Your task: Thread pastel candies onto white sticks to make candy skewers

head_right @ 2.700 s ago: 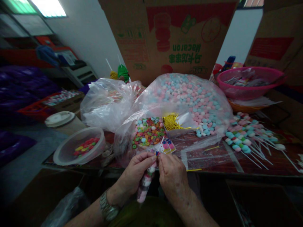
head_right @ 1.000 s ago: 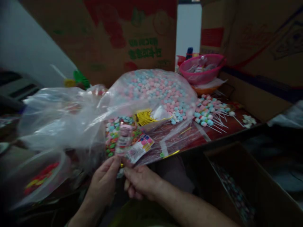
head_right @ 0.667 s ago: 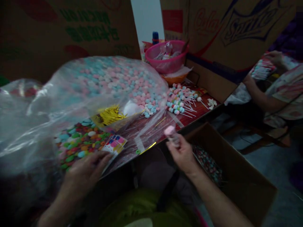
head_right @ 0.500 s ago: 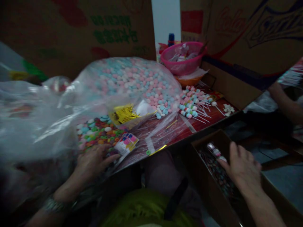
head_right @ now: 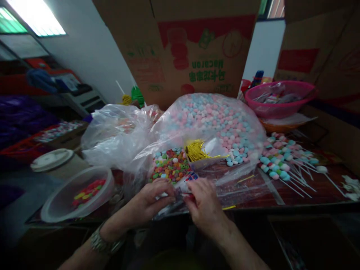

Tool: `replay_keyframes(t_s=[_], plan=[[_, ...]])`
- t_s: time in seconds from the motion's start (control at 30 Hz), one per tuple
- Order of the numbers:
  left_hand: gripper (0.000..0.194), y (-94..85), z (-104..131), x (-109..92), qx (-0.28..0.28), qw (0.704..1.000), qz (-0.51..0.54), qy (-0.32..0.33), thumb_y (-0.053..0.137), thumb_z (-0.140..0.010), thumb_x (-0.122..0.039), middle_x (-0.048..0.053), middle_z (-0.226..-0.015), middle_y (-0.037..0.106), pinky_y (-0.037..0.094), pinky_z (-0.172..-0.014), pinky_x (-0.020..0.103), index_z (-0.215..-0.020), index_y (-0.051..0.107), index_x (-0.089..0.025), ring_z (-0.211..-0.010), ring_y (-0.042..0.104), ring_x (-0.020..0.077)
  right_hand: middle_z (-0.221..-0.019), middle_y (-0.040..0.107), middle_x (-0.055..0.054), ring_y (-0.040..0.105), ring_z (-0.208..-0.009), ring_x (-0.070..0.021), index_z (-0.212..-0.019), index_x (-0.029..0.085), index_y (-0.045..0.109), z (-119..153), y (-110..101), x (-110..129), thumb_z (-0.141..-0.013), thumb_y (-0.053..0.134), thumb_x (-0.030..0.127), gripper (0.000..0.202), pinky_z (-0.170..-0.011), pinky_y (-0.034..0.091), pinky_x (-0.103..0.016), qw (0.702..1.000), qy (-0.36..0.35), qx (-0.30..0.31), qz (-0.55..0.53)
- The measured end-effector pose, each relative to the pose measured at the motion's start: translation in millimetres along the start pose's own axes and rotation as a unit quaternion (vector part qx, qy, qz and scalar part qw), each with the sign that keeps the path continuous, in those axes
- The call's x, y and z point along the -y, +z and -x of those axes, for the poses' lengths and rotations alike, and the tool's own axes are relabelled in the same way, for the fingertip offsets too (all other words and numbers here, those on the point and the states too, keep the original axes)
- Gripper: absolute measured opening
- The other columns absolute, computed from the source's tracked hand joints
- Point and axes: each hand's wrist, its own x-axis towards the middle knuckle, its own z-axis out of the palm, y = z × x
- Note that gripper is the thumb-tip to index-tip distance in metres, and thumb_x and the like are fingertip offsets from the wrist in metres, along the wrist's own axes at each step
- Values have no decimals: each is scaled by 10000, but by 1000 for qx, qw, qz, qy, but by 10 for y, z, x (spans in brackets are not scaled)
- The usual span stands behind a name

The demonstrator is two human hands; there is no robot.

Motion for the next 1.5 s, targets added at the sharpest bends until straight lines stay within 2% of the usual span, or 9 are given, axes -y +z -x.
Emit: replay_keyframes(t_s=[0.23, 0.47, 0.6, 0.77, 0.9, 1.03, 1.23, 1.37, 1.5], plan=[[95, 246, -65, -128, -21, 998, -20, -48, 631, -777, -218, 12, -717, 636, 400, -726, 295, -722, 571, -169, -720, 560, 167, -692, 603, -16, 546, -638, -148, -777, 161, 607, 47, 55, 41, -878, 493, 317, 217, -576, 422, -238, 967, 181, 69, -166], [196, 305, -251, -151, 47, 998, 14, 28, 539, -848, -248, -2, -665, 619, 423, -742, 269, -665, 565, -181, -681, 564, 142, -709, 569, -9, 534, -691, -135, -740, 185, 584, 91, -241, -27, -858, 499, 170, 146, -628, 401, -230, 989, 67, 66, -112], [147, 385, -326, -176, -1, 999, -29, 14, 628, -758, -258, 47, -895, 688, 442, -825, 354, -894, 616, -204, -843, 609, 219, -669, 549, 4, 514, -637, -128, -724, 189, 561, 116, -242, -99, -869, 509, 230, 159, -575, 374, -227, 990, 91, 27, -108], [178, 623, -366, -163, -34, 994, 82, -69, 558, -805, -284, -20, -558, 593, 423, -477, 193, -654, 555, -191, -508, 547, 122, -599, 475, 19, 462, -597, -123, -628, 186, 500, 213, -223, -176, -895, 458, 309, 297, -554, 329, -236, 991, 108, -11, -84], [244, 648, -452, -175, -25, 997, 72, 8, 501, -855, -313, -11, -585, 614, 426, -516, 183, -666, 595, -191, -550, 577, 120, -559, 415, 34, 424, -543, -104, -586, 181, 474, 261, -251, -261, -926, 384, 410, 419, -517, 325, -221, 976, 169, 23, -135], [327, 596, -518, -133, -31, 998, 58, 23, 415, -906, -315, -13, -570, 590, 420, -518, 178, -650, 576, -189, -536, 567, 112, -595, 512, -1, 494, -574, -124, -599, 184, 541, 289, -722, -659, -927, 266, 468, 513, -538, 401, -221, 976, 210, -17, 51], [340, 512, -521, -50, -58, 997, 53, 24, 355, -938, -315, 21, -716, 646, 467, -656, 216, -769, 621, -189, -687, 602, 139, -640, 571, -117, 558, -706, -277, -561, 190, 585, 474, -1799, -1692, -770, 451, 358, 300, -667, 439, -480, 880, 340, -140, 302], [356, 420, -507, -70, -79, 995, 29, 58, 337, -947, -316, 39, -736, 655, 464, -729, 262, -796, 630, -181, -731, 594, 155, -658, 618, -122, 595, -693, -296, -569, 209, 605, 587, -1904, -1936, -717, 486, 308, 215, -683, 459, -500, 896, 314, -112, 292], [363, 325, -489, -68, -69, 995, 1, 75, 316, -955, -292, 39, -727, 644, 449, -735, 280, -778, 611, -174, -709, 578, 151, -845, 685, -96, 641, -816, -269, -779, 225, 667, 676, -1796, -1553, -748, 496, 386, 237, -787, 498, -409, 933, 226, -141, 244]])
